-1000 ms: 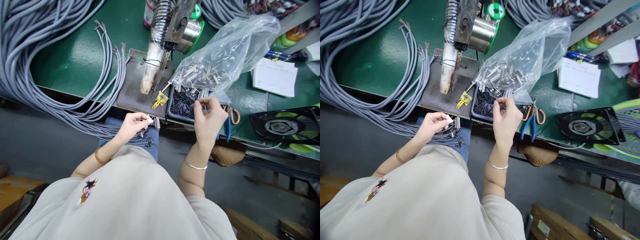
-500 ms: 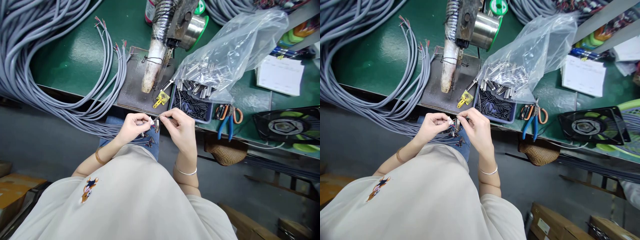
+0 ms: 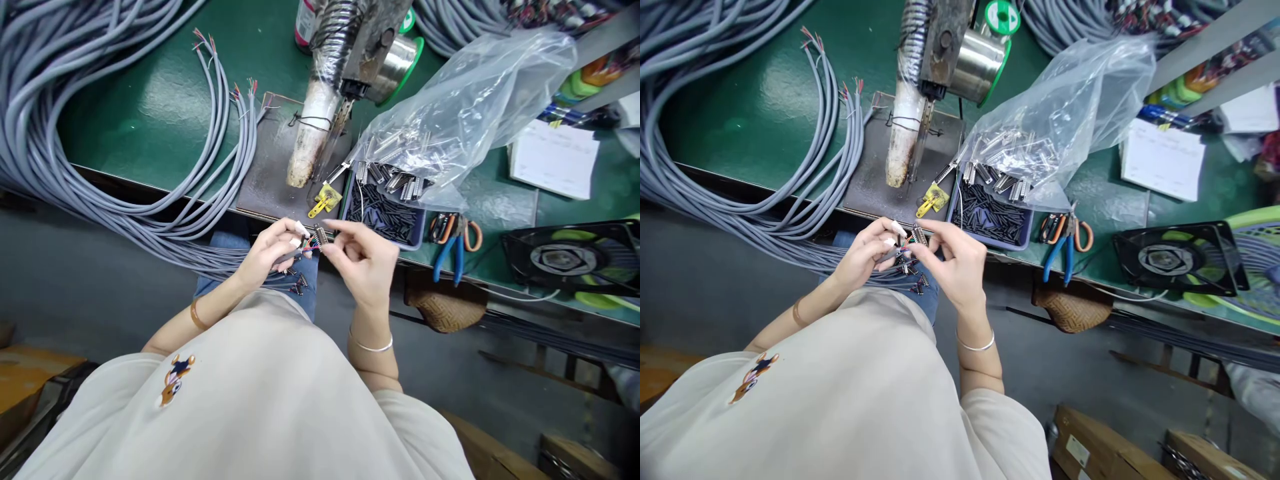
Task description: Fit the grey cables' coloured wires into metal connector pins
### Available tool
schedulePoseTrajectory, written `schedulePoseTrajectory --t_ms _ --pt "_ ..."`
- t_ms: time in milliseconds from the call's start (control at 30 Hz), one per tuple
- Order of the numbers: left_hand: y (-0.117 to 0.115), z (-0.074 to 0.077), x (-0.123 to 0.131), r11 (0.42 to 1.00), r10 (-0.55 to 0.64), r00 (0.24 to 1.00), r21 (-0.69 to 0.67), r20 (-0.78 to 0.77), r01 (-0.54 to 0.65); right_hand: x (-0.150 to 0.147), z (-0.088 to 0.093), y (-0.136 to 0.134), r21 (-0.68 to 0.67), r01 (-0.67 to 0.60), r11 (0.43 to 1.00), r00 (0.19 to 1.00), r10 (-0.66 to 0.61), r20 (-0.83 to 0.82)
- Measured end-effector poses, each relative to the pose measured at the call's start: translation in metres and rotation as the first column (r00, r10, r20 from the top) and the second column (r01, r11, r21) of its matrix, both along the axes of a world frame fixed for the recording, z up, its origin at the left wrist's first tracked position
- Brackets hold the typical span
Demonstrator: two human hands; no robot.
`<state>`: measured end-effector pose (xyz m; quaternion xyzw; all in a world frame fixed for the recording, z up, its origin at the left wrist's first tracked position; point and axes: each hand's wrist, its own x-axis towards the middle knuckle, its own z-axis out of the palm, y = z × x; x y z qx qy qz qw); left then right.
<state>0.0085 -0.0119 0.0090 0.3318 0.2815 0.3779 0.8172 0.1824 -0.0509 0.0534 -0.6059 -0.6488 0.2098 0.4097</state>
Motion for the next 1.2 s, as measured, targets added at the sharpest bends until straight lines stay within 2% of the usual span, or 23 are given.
schedulePoseTrajectory --t_ms 33,100,167,233,267,333,400,433,467,567,667,733,800,867,933,1000,1100,1133,1200 --pt "0.001 -0.001 0.000 1.000 0.018 1.000 0.015 -0.008 -0.018 0.001 -0.001 -0.002 -0.020 0.057 0.998 0.998 -0.058 -0.031" --pt "0.002 -0.002 0.001 0.997 0.049 0.999 0.053 -0.014 -0.048 0.002 -0.005 -0.004 -0.114 0.087 0.990 0.991 -0.098 -0.093" --pt "0.003 -0.003 0.000 0.992 0.067 0.997 0.110 -0.025 -0.064 0.001 -0.011 -0.004 -0.222 0.033 0.975 0.976 -0.080 -0.204" --pt "0.002 -0.002 -0.002 0.964 0.096 0.992 0.254 -0.078 -0.073 -0.002 -0.016 -0.004 -0.267 -0.029 0.963 0.935 -0.068 -0.347" --pt "0.002 -0.002 -0.002 0.927 0.129 0.984 0.367 -0.121 -0.077 -0.004 -0.018 -0.004 -0.267 -0.048 0.962 0.914 -0.066 -0.401" --pt "0.000 -0.001 -0.003 0.799 0.244 0.948 0.596 -0.205 -0.077 -0.007 -0.019 -0.003 -0.245 -0.041 0.969 0.907 -0.067 -0.416" --pt "-0.001 0.000 -0.003 0.686 0.362 0.897 0.724 -0.253 -0.072 -0.009 -0.018 -0.003 -0.213 0.009 0.977 0.951 -0.074 -0.301" --pt "-0.002 0.000 -0.002 0.675 0.393 0.878 0.734 -0.273 -0.074 -0.009 -0.018 -0.003 -0.188 0.034 0.982 0.970 -0.078 -0.230" --pt "-0.003 0.000 -0.001 0.693 0.406 0.867 0.716 -0.290 -0.085 -0.008 -0.017 -0.004 -0.154 0.060 0.986 0.982 -0.086 -0.168" --pt "-0.002 0.000 0.003 0.816 0.366 0.872 0.562 -0.325 -0.133 -0.006 -0.017 -0.004 -0.037 0.140 0.990 0.988 -0.142 -0.067" --pt "0.000 0.001 0.005 0.893 0.310 0.882 0.427 -0.354 -0.143 -0.007 -0.019 -0.004 0.015 0.086 0.996 0.996 -0.086 0.015" --pt "0.001 0.003 0.005 0.910 0.293 0.880 0.391 -0.374 -0.137 -0.009 -0.020 -0.004 0.007 0.007 1.000 1.000 -0.008 0.030" --pt "0.000 0.005 0.006 0.916 0.286 0.880 0.378 -0.378 -0.135 -0.011 -0.021 -0.004 -0.039 -0.020 0.999 0.999 0.019 -0.038" --pt "-0.002 0.006 0.006 0.918 0.285 0.884 0.370 -0.372 -0.140 -0.010 -0.022 -0.004 -0.111 0.001 0.994 0.986 -0.020 -0.167" --pt "-0.003 0.007 0.007 0.922 0.286 0.889 0.356 -0.358 -0.154 -0.007 -0.021 -0.003 -0.120 0.084 0.989 0.950 -0.115 -0.289" --pt "-0.002 0.007 0.006 0.933 0.276 0.896 0.321 -0.347 -0.163 -0.002 -0.019 -0.002 0.003 0.229 0.973 0.895 -0.210 -0.394" --pt "0.003 0.006 0.005 0.953 0.249 0.911 0.251 -0.329 -0.169 0.003 -0.013 -0.001 0.269 0.413 0.870 0.822 -0.229 -0.522" --pt "0.004 0.006 0.004 0.957 0.243 0.915 0.234 -0.321 -0.172 0.004 -0.011 -0.002 0.304 0.441 0.844 0.819 -0.241 -0.520" --pt "0.007 0.007 0.003 0.962 0.234 0.923 0.210 -0.306 -0.175 0.005 -0.008 -0.006 0.283 0.458 0.842 0.845 -0.315 -0.431"
